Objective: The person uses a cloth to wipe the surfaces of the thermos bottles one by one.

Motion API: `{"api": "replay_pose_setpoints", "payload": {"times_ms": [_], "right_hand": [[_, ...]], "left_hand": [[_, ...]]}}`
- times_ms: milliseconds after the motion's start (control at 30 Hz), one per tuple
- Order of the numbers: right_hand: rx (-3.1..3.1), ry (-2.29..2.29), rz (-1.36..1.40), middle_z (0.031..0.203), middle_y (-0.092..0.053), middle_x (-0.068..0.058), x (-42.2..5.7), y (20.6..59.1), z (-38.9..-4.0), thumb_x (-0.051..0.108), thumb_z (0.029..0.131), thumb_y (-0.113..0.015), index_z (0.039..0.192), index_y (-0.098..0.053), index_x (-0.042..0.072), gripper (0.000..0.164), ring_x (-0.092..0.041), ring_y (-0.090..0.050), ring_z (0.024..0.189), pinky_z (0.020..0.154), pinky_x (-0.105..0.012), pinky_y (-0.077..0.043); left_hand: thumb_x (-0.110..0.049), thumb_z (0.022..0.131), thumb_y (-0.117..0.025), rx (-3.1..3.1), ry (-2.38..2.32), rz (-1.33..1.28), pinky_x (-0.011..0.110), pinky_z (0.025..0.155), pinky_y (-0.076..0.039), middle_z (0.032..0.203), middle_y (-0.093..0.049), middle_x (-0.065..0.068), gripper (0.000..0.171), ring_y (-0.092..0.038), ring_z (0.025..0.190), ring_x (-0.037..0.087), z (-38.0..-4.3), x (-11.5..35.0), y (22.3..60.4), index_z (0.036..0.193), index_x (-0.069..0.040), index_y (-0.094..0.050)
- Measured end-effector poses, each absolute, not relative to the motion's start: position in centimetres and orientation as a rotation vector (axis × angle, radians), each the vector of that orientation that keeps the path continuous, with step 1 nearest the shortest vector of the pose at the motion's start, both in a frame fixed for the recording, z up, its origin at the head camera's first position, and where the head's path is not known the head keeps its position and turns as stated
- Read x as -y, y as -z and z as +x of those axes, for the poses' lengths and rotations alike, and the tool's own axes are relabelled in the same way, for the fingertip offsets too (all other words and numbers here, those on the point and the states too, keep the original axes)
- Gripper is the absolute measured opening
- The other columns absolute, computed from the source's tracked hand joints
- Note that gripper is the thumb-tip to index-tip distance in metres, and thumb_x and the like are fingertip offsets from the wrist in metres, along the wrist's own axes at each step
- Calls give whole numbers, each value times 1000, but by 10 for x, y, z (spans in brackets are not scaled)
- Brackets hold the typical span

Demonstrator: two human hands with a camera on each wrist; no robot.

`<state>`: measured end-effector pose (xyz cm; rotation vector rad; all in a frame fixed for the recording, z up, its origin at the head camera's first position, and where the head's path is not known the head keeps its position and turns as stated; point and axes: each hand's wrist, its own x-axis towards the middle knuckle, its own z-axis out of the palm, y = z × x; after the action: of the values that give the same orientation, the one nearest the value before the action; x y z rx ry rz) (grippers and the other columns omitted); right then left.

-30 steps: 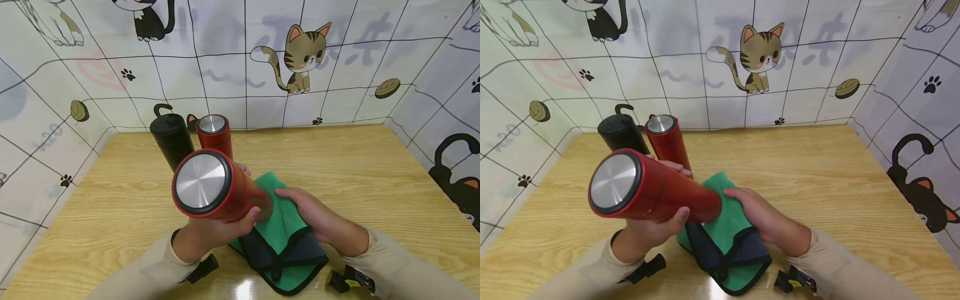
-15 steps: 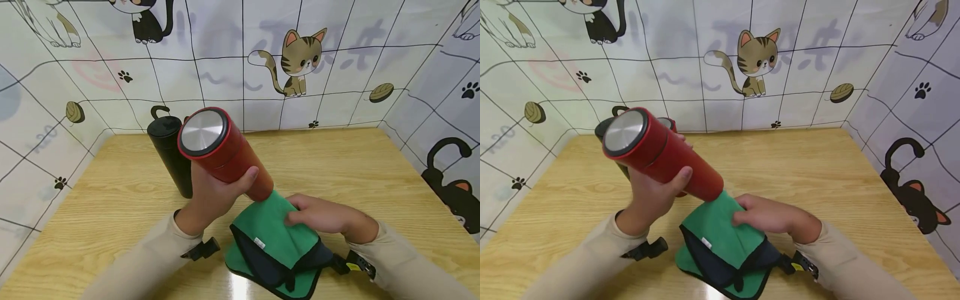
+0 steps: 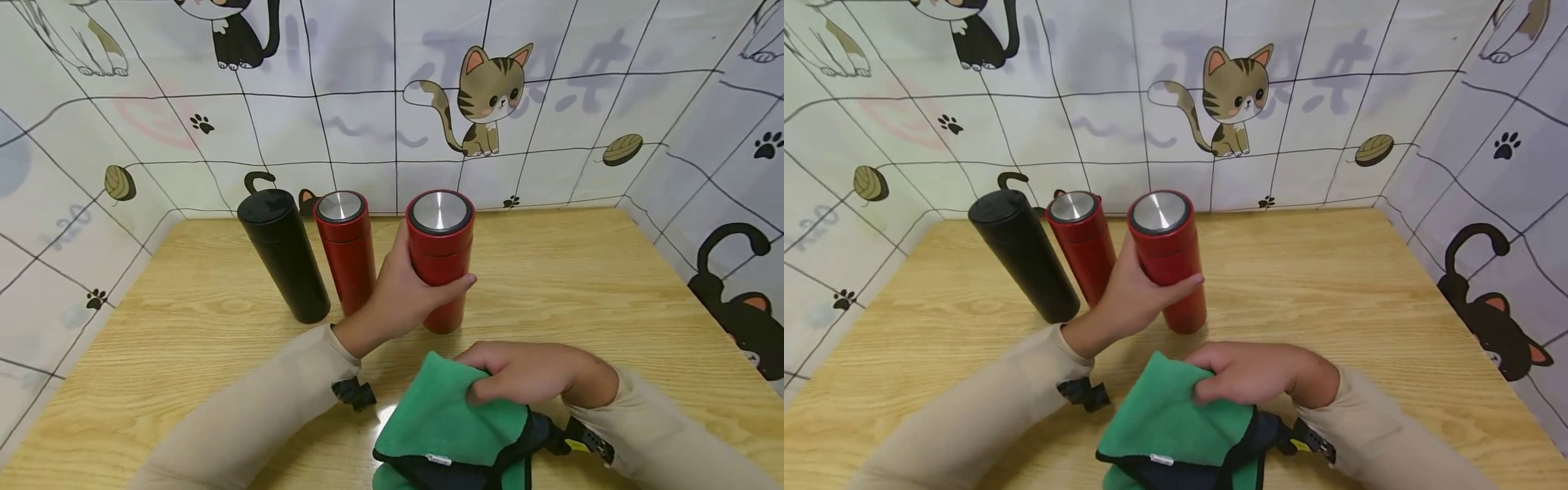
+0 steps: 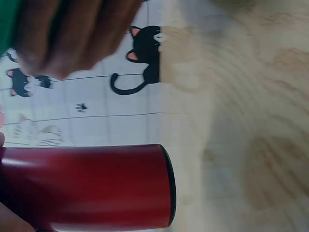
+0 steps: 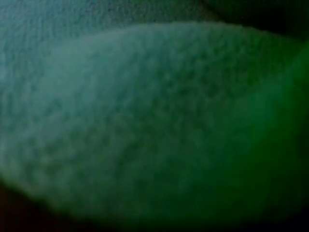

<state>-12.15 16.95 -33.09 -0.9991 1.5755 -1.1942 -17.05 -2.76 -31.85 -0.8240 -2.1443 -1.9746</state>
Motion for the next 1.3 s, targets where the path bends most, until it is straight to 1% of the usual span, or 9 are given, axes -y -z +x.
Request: {"api": "replay_pose_setpoints", "payload": {"times_ms": [167, 300, 400, 600, 767, 833, 1033, 1200, 1300], "right_hand": [[-1547, 1184, -986, 105, -66, -6, -166, 331, -119, -2, 93, -45, 121, -62, -1, 33, -5, -60, 91, 87, -23, -55], [-1518, 1198, -986, 105, -67, -2, -164, 331, -117, -3, 93, -44, 120, -62, -1, 32, -4, -61, 91, 87, -23, -55], [-1511, 1203, -990, 104, -66, 3, -162, 332, -117, -4, 93, -44, 119, -63, -1, 32, -3, -60, 90, 87, -22, -55], [-1521, 1209, -972, 104, -67, 0, -160, 333, -116, -4, 94, -43, 118, -64, 0, 32, -4, -61, 89, 87, -24, -55], [-1552, 1202, -953, 104, -66, 3, -159, 334, -117, -3, 95, -44, 117, -65, 4, 32, -3, -61, 89, 87, -24, -56], [-1557, 1203, -950, 103, -66, 1, -159, 335, -117, -2, 95, -44, 117, -65, 3, 31, -4, -61, 89, 87, -24, -56], [-1558, 1206, -951, 105, -68, -11, -158, 334, -115, -1, 94, -44, 119, -63, 0, 32, -7, -62, 90, 88, -24, -56], [-1587, 1200, -945, 104, -67, -7, -158, 333, -115, -1, 94, -44, 119, -64, 1, 32, -7, -61, 89, 86, -24, -55], [-1595, 1200, -951, 103, -67, -4, -159, 333, -115, -1, 93, -45, 118, -65, 2, 32, -6, -61, 88, 85, -23, -54]], "left_hand": [[-21, 79, -85, 2230, 1920, -800, 32, 97, -54, 129, -57, -5, 83, -57, 118, 13, -185, 19, 330, 143, -24, -34], [-23, 79, -85, 2282, 1877, -797, 30, 97, -53, 130, -57, -4, 83, -57, 118, 12, -194, 15, 337, 144, -22, -33], [-24, 80, -84, 2309, 1866, -787, 30, 97, -53, 131, -57, -5, 83, -56, 119, 11, -197, 14, 341, 144, -23, -32], [-26, 82, -83, 2322, 1872, -750, 32, 97, -54, 132, -56, -6, 81, -55, 120, 12, -201, 14, 345, 144, -24, -31], [-27, 81, -84, 2338, 1877, -743, 32, 97, -54, 133, -55, -6, 84, -55, 121, 12, -205, 13, 346, 145, -25, -30], [-27, 81, -84, 2349, 1871, -744, 32, 96, -54, 133, -55, -6, 84, -55, 121, 12, -206, 12, 346, 145, -26, -30], [-27, 79, -85, 2361, 1865, -760, 31, 94, -55, 133, -54, -7, 86, -54, 121, 13, -207, 10, 346, 145, -26, -29], [-26, 77, -87, 2365, 1866, -769, 32, 95, -54, 134, -53, -9, 92, -53, 122, 12, -204, 10, 345, 147, -29, -27], [-27, 76, -88, 2386, 1856, -776, 35, 100, -52, 137, -51, -10, 101, -52, 125, 12, -199, 14, 344, 151, -33, -21]]}}
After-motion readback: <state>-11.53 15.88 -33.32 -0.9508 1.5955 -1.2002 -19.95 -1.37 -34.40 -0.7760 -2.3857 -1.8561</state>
